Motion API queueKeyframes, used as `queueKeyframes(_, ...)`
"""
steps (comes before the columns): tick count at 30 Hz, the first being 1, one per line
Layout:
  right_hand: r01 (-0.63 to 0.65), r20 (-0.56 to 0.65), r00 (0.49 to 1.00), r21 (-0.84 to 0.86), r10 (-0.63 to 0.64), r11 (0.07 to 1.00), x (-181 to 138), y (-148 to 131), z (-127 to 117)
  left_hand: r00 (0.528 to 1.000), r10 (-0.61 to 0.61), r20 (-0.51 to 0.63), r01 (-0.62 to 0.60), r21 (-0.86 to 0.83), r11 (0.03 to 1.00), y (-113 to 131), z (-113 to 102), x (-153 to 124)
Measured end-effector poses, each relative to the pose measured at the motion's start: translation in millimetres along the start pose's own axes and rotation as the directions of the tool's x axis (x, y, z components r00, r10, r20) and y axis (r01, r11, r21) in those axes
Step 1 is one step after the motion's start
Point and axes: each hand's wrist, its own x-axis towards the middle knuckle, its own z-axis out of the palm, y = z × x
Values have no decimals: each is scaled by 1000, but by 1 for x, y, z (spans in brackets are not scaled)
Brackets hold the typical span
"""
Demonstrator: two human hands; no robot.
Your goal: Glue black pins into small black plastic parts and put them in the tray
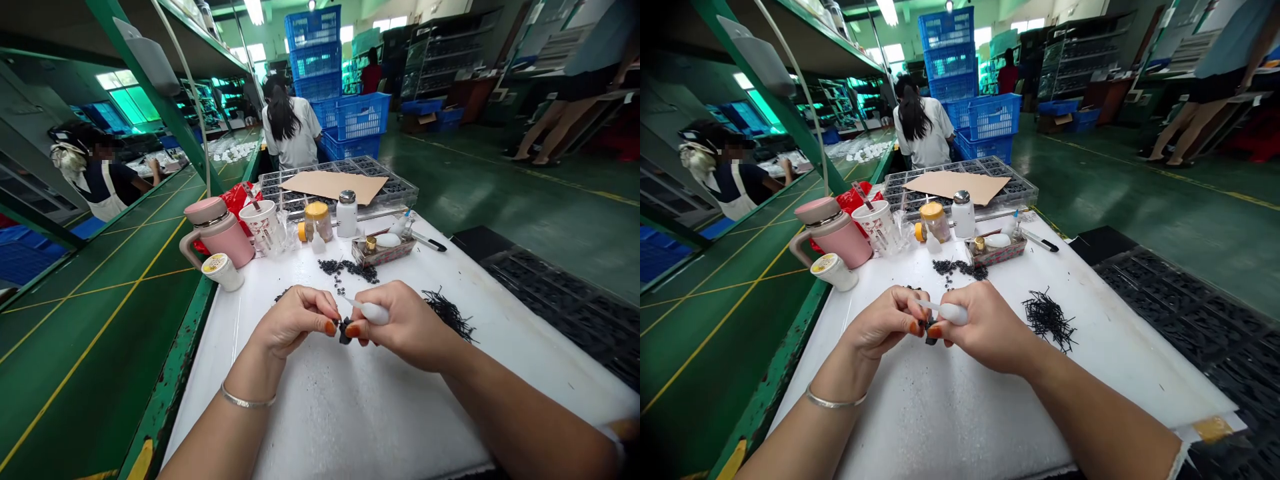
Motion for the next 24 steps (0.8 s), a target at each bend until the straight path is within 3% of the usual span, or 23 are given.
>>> queueKeyframes(3,-102,166,984,189,71,977,2,-2,-3,989,-97,112,101,-32,994,-3,-1,-1)
queueKeyframes(8,-123,235,971,294,53,948,3,-4,-2,957,-190,221,210,-68,975,-8,-4,1)
queueKeyframes(17,-56,276,961,160,9,986,-1,1,-1,884,-258,389,270,24,963,-12,-9,4)
queueKeyframes(24,-26,275,961,86,1,996,-1,1,3,868,-290,404,293,55,955,-12,-11,4)
